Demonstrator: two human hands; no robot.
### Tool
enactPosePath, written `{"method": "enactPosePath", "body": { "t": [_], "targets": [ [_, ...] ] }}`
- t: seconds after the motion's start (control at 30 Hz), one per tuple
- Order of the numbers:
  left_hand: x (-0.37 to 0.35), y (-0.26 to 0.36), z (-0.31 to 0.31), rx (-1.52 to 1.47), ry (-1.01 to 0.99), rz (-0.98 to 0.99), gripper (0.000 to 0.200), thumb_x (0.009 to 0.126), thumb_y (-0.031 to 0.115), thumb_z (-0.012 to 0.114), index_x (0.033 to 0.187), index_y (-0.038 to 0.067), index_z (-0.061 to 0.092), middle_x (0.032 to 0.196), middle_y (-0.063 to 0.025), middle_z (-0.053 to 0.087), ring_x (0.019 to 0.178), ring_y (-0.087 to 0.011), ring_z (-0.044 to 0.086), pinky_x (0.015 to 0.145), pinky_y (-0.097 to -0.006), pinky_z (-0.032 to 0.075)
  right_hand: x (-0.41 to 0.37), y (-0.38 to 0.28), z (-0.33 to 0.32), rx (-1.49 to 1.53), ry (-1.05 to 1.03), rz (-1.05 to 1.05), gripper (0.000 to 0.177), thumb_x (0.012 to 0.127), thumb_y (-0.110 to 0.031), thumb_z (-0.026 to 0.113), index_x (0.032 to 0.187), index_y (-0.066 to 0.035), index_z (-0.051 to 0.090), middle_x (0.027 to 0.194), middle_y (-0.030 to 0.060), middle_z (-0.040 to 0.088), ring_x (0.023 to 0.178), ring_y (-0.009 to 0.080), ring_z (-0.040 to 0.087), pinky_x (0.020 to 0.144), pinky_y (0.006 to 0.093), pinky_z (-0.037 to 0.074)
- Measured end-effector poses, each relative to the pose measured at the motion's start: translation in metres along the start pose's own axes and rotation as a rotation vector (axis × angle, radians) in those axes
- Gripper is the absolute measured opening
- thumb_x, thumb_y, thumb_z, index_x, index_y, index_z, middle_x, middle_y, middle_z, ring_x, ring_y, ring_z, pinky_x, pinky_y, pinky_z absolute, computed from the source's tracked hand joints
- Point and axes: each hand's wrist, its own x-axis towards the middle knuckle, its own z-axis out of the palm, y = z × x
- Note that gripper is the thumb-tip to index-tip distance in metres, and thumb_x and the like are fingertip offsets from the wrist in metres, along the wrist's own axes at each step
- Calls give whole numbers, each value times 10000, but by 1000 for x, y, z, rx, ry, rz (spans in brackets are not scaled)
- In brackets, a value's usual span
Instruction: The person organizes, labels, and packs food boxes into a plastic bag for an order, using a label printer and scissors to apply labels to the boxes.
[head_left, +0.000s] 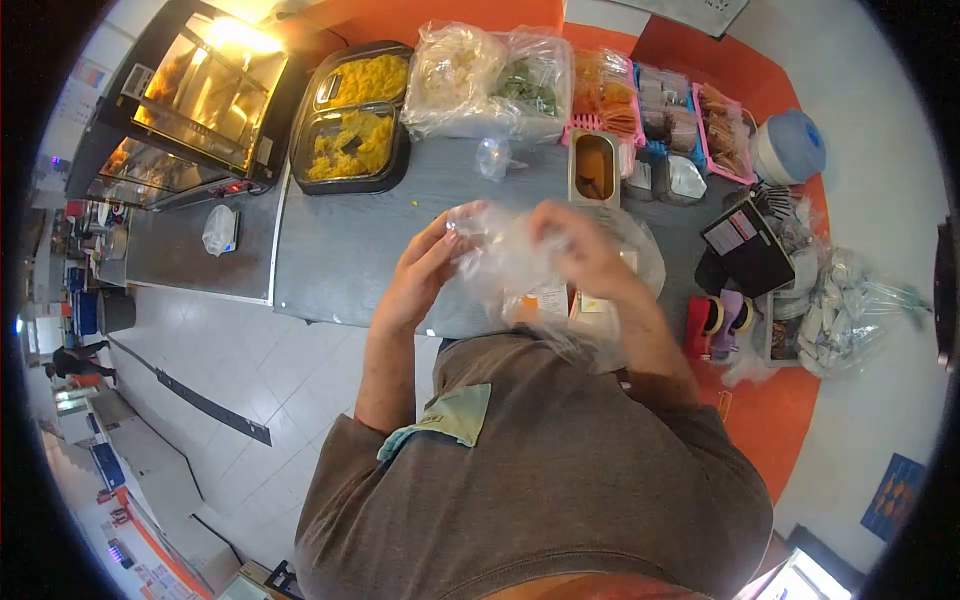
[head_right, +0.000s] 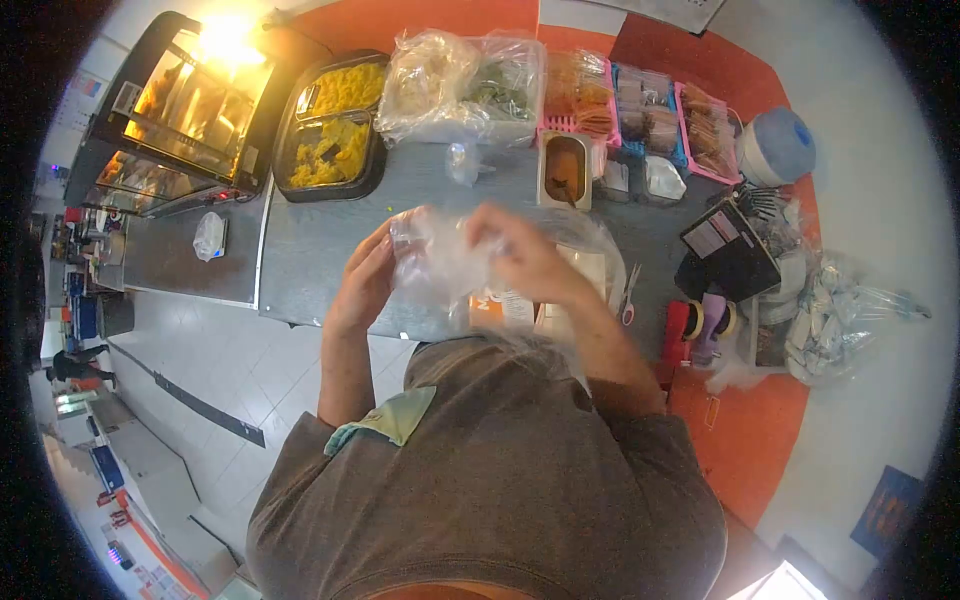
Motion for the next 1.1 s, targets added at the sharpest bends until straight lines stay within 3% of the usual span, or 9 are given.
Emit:
{"method": "enactPosePath", "body": {
  "t": [0.07, 0.13, 0.17, 0.4, 0.67, 0.8, 1.0, 1.07, 1.1],
  "targets": [
    [1, -1, -17, 35, -97, -36, 521, 941, 337, 480, 1331, -5, 442, 1103, -57, 588, 936, -131, 549, 809, -266, 448, 11, 69, 28, -196, -277, 49, 305, 743, -28, 530, 1047, -49, 553, 936, 61, 568, 889, 170, 549, 758, 304, 442],
    [0, 2, -25, 75, -198, -80, 559, 935, 360, 483, 1337, -25, 424, 1124, -82, 594, 972, -153, 568, 831, -283, 450, 31, 77, 47, -268, -308, 388, 347, 785, -109, 581, 1124, -44, 554, 991, 129, 589, 896, 228, 578, 797, 338, 450],
    [-1, 6, -19, 89, -252, -67, 552, 936, 351, 485, 1336, -24, 424, 1118, -86, 601, 968, -151, 572, 828, -281, 450, 35, 90, 61, -267, -304, 396, 347, 785, -109, 581, 1124, -44, 554, 991, 129, 589, 896, 228, 578, 797, 338, 450],
    [-2, 12, -16, 182, -382, -8, 428, 957, 225, 499, 1316, -3, 451, 1024, -45, 604, 889, -103, 542, 808, -249, 441, 48, 149, 121, -832, -251, 165, 372, 776, -150, 614, 1135, -65, 559, 1038, 122, 586, 949, 248, 567, 831, 365, 446],
    [-7, 3, -30, 115, -353, -56, 457, 865, 77, 626, 1285, -26, 476, 1087, -92, 625, 976, -132, 584, 855, -283, 464, 41, 167, 102, -1049, -301, 44, 405, 767, -197, 652, 1147, -90, 565, 1093, 115, 583, 1011, 271, 554, 869, 396, 442],
    [-5, -1, -30, 199, -305, -36, 363, 836, 47, 659, 1178, -36, 569, 1019, -90, 658, 912, -132, 612, 826, -285, 484, 30, 161, 86, -1015, -367, 51, 422, 762, -220, 671, 1153, -103, 568, 1120, 111, 582, 1041, 282, 547, 889, 412, 440],
    [2, -24, -33, 153, -167, 8, 146, 826, 39, 668, 948, -36, 694, 877, -77, 692, 814, -120, 623, 788, -272, 491, 0, 73, 62, -818, -426, 148, 361, 780, -211, 652, 1125, -124, 592, 1193, 81, 560, 1053, 285, 548, 911, 467, 421],
    [5, -16, -23, 175, -138, 51, 145, 821, 40, 675, 942, -37, 697, 875, -79, 693, 827, -121, 623, 787, -270, 489, -33, 58, 46, -1439, -141, -99, 273, 816, -174, 592, 1086, -145, 618, 1195, 82, 560, 1062, 288, 545, 910, 488, 423],
    [6, -11, -18, 201, -100, 96, 145, 817, 42, 681, 937, -38, 700, 873, -80, 693, 839, -122, 623, 786, -269, 487, -50, 42, 35, -1594, -6, -24, 272, 831, -157, 562, 1097, -160, 616, 1201, 65, 554, 1063, 283, 548, 899, 486, 426]
  ]
}}
